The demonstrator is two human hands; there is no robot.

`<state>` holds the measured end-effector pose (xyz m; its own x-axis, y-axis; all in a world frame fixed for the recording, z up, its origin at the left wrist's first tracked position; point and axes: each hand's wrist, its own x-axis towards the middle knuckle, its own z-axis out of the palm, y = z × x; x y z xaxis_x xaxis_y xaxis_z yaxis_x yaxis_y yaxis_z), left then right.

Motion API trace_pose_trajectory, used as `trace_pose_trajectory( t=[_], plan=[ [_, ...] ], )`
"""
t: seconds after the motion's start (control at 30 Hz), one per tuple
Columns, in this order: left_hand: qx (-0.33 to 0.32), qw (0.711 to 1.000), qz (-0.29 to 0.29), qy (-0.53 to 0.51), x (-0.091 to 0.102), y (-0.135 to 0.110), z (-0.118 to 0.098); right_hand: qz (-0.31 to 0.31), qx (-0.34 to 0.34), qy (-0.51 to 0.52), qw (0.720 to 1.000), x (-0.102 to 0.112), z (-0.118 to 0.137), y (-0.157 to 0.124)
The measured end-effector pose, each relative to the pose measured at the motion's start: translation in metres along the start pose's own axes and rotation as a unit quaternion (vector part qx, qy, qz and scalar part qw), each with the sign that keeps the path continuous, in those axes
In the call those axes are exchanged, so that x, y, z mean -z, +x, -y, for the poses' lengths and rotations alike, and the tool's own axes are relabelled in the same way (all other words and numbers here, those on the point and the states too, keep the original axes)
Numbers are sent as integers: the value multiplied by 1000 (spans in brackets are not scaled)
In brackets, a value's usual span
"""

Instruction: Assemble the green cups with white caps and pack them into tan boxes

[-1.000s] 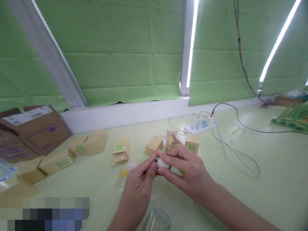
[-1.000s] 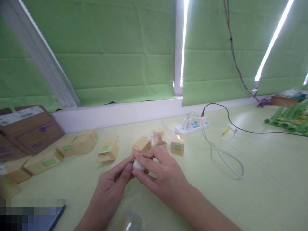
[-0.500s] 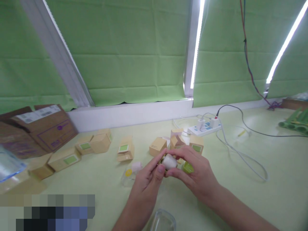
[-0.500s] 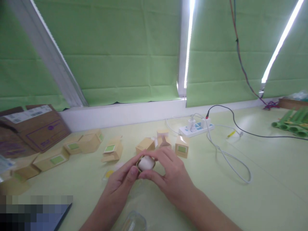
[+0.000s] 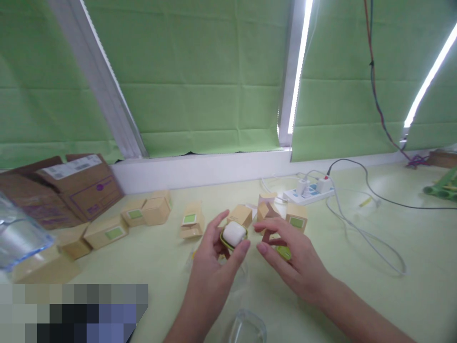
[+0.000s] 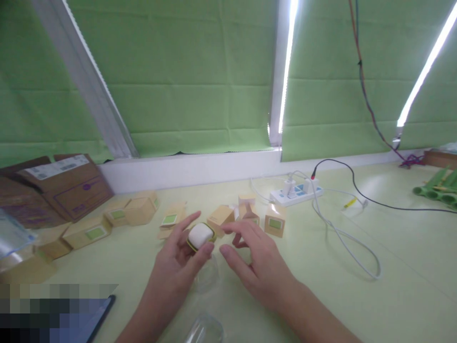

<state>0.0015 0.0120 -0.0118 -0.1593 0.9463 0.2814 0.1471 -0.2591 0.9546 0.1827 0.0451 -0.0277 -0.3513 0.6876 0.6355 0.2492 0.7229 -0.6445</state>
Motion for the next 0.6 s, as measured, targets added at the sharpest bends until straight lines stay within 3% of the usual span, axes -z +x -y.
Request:
trace_pose_trajectory(
  t=[0.13, 0.23, 0.33, 0.47, 0.6],
  plan=[
    [13, 996, -71, -50, 6, 5, 2, 84, -24, -69, 994, -4, 3, -1],
    [11, 996, -69, -55, 6, 5, 4, 164, -18, -109, 980, -10, 7, -1],
    [12, 997, -55, -55, 4, 4, 5, 202, -5, -120, 972, -14, 9, -1],
    [17, 998, -33, -55, 2, 4, 7, 212, -5, -122, 970, -10, 5, -1],
    [25, 997, -32, -62, 1, 6, 6, 169, -43, -87, 981, -3, 3, -1]
  ],
)
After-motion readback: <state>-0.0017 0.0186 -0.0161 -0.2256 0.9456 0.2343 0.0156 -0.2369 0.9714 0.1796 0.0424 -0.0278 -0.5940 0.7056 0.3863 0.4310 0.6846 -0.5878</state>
